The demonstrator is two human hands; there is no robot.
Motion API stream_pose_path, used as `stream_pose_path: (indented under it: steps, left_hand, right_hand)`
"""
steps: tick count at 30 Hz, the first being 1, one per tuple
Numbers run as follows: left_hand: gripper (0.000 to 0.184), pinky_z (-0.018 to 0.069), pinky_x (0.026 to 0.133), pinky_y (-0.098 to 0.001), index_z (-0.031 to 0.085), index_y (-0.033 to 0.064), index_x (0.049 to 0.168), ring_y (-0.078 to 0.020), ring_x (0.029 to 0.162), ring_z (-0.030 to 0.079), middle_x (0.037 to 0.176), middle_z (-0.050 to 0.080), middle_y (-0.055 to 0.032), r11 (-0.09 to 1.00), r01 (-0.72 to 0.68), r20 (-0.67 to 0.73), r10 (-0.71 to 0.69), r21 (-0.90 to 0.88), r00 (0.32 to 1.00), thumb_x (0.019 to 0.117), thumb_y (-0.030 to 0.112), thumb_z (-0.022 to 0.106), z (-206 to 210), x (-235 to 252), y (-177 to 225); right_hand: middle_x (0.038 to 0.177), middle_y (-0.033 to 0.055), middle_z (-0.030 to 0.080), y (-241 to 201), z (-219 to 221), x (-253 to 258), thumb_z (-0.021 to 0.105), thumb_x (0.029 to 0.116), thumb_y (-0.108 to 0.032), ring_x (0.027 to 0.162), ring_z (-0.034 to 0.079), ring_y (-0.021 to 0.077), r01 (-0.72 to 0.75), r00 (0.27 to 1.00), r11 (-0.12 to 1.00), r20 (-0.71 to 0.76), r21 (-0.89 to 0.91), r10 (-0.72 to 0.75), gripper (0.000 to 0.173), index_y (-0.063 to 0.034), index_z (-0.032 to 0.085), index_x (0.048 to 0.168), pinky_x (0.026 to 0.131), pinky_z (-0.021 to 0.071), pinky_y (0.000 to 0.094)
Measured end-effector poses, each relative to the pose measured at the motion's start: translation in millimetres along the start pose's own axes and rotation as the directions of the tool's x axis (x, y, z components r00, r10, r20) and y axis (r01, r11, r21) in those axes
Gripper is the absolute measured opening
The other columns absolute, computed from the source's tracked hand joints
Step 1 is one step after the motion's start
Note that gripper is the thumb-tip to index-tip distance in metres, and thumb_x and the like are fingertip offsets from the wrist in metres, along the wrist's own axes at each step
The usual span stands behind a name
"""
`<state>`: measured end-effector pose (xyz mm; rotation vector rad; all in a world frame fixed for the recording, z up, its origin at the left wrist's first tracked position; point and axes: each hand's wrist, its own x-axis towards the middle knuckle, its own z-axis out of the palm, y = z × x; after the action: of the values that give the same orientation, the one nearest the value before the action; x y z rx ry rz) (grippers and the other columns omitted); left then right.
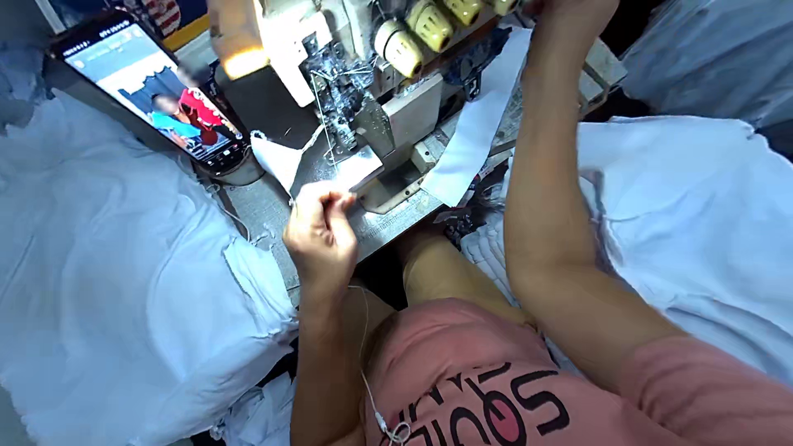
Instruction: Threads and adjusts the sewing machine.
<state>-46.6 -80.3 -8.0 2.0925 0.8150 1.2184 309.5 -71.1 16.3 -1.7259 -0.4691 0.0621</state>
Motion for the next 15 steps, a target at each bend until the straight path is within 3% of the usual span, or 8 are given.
stream_pose_path:
  steps: [2, 5, 8, 12, 15]
  left_hand:
    - [0.009, 0.0553, 0.083, -0.0217, 0.061, -0.0065, 0.097, -0.0044, 0.086, 0.066, 0.09, 0.067, -0.0076, 0.999, 0.017, 0.003, -0.017, -0.033, 1.0, 0.0989, 0.002, 0.058, -3, -21, 2]
    - [0.006, 0.0541, 0.08, -0.0159, 0.061, -0.0036, 0.094, 0.0015, 0.084, 0.064, 0.087, 0.066, -0.0025, 0.991, 0.082, 0.085, -0.073, -0.105, 0.994, 0.0969, 0.0, 0.056, -3, -47, -1]
    - [0.008, 0.0563, 0.078, -0.0169, 0.061, -0.0024, 0.093, 0.0026, 0.081, 0.065, 0.085, 0.067, 0.0003, 0.958, 0.204, 0.173, -0.17, -0.203, 0.97, 0.0972, -0.002, 0.054, 3, -70, -6]
    - [0.009, 0.057, 0.078, -0.0169, 0.06, -0.0023, 0.093, 0.0028, 0.079, 0.067, 0.084, 0.068, 0.0029, 0.897, 0.319, 0.175, -0.277, -0.306, 0.945, 0.0972, -0.003, 0.052, 11, -83, -8]
    - [0.007, 0.0591, 0.075, -0.0185, 0.058, -0.0014, 0.103, 0.0017, 0.075, 0.067, 0.083, 0.067, 0.0065, 0.84, 0.399, 0.155, -0.368, -0.367, 0.917, 0.0975, -0.003, 0.054, 14, -83, -5]
  right_hand:
    - [0.085, 0.0031, 0.068, 11, -8, -45, 0.051, 0.1061, -0.024, 0.076, 0.064, 0.0103, 0.0, 1.0, 0.998, -0.019, -0.059, -0.001, 0.03, 0.0023, 0.065, 0.11, 0.076, 0.0529, 0.031]
    - [0.088, 0.0008, 0.069, 35, -9, -86, 0.054, 0.105, -0.02, 0.078, 0.063, 0.0036, 0.127, 0.992, 0.992, -0.002, 0.02, -0.127, 0.025, 0.0013, 0.067, 0.107, 0.077, 0.052, 0.0239]
    - [0.086, -0.0017, 0.062, 50, 4, -94, 0.06, 0.1016, -0.017, 0.07, 0.053, -0.0013, 0.22, 0.971, 0.97, 0.068, 0.101, -0.228, 0.02, 0.0018, 0.065, 0.107, 0.067, 0.0449, 0.0169]
    - [0.087, -0.001, 0.062, 59, 11, -88, 0.063, 0.1002, -0.018, 0.073, 0.057, 0.0, 0.192, 0.966, 0.968, 0.145, 0.161, -0.215, 0.021, 0.0008, 0.059, 0.107, 0.071, 0.0491, 0.0182]
    - [0.083, -0.0035, 0.059, 59, 13, -88, 0.066, 0.0979, -0.016, 0.07, 0.055, -0.001, 0.131, 0.971, 0.973, 0.175, 0.189, -0.164, 0.018, -0.0009, 0.057, 0.105, 0.068, 0.0483, 0.017]
